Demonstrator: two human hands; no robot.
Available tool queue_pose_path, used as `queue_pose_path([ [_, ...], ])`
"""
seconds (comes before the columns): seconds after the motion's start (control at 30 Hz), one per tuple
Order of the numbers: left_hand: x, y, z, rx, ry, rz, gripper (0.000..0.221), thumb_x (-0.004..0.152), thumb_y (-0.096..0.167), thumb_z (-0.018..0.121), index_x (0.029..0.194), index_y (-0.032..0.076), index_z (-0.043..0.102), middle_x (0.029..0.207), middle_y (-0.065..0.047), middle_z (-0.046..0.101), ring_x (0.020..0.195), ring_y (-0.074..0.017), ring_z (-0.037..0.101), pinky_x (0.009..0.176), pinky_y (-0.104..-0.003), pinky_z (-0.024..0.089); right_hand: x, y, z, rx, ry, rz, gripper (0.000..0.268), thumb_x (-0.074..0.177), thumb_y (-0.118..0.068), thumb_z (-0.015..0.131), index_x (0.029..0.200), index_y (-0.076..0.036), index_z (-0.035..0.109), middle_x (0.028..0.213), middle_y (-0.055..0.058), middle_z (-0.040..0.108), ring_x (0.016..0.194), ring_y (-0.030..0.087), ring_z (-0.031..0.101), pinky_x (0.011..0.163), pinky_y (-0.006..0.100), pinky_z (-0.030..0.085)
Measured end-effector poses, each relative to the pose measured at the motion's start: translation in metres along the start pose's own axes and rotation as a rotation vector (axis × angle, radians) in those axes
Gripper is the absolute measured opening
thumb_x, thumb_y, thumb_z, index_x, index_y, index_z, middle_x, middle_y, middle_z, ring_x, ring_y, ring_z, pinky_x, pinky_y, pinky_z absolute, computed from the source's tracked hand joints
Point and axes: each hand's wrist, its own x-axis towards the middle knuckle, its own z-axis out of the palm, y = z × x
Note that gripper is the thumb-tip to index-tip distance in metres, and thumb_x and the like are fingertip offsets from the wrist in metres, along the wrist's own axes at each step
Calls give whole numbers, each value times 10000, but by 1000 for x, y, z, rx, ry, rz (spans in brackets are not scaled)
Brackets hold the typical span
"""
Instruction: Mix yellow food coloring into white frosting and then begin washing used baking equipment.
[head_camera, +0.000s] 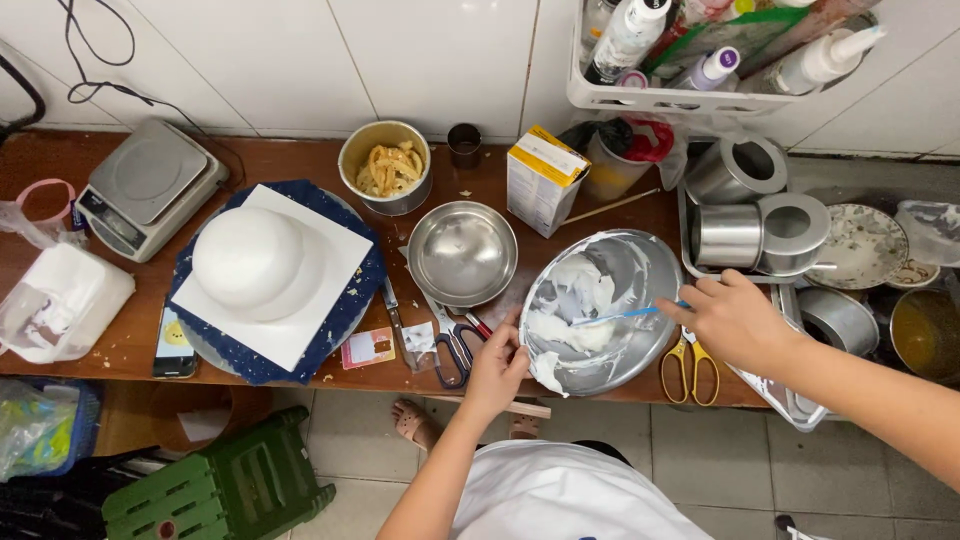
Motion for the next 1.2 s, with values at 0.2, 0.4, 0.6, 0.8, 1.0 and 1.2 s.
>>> queue_pose_path([
  [0.2,-4,1,5,61,20,79,136,856,-70,569,856,5,455,1643,-163,381,856,-174,619,652,-259,526,0,20,-61,-275,389,226,362,947,-216,699,1290,-309,766,950,-84,714,680,65,509,697,250,352],
  [0.4,-3,-2,5,78,8,122,142,879,-50,576,871,22,453,1559,-350,393,1391,-490,412,1083,-531,479,-10,6,22,-110,-31,185,401,939,-180,593,1299,-346,658,971,-55,701,832,148,628,749,301,398],
  [0.6,-7,7,12,203,21,158,176,828,-48,602,854,36,450,1616,-188,433,696,-118,502,654,-244,458,-33,2,-20,-195,79,131,653,797,-183,674,1440,-238,577,893,-36,533,817,156,514,782,343,396],
  [0.8,-5,0,14,174,38,143,177,825,-68,600,853,29,455,1622,-220,403,1058,-189,628,824,-293,512,-49,4,18,-296,-62,381,441,981,-234,617,1403,-359,631,791,-108,602,646,39,530,674,230,393],
  [1.0,-9,6,16,147,15,102,158,865,-57,582,867,28,449,1628,-185,396,1279,-261,587,900,-308,518,-80,-44,-6,-123,157,400,587,754,-128,664,1328,-240,712,791,-20,526,666,154,504,686,316,335],
  [1.2,-10,7,33,25,91,90,135,865,-81,565,881,16,472,1648,-201,338,924,-194,655,694,-254,539,-136,-77,14,250,-298,820,496,927,-142,603,1385,-330,635,876,-51,729,339,86,531,284,218,447],
])
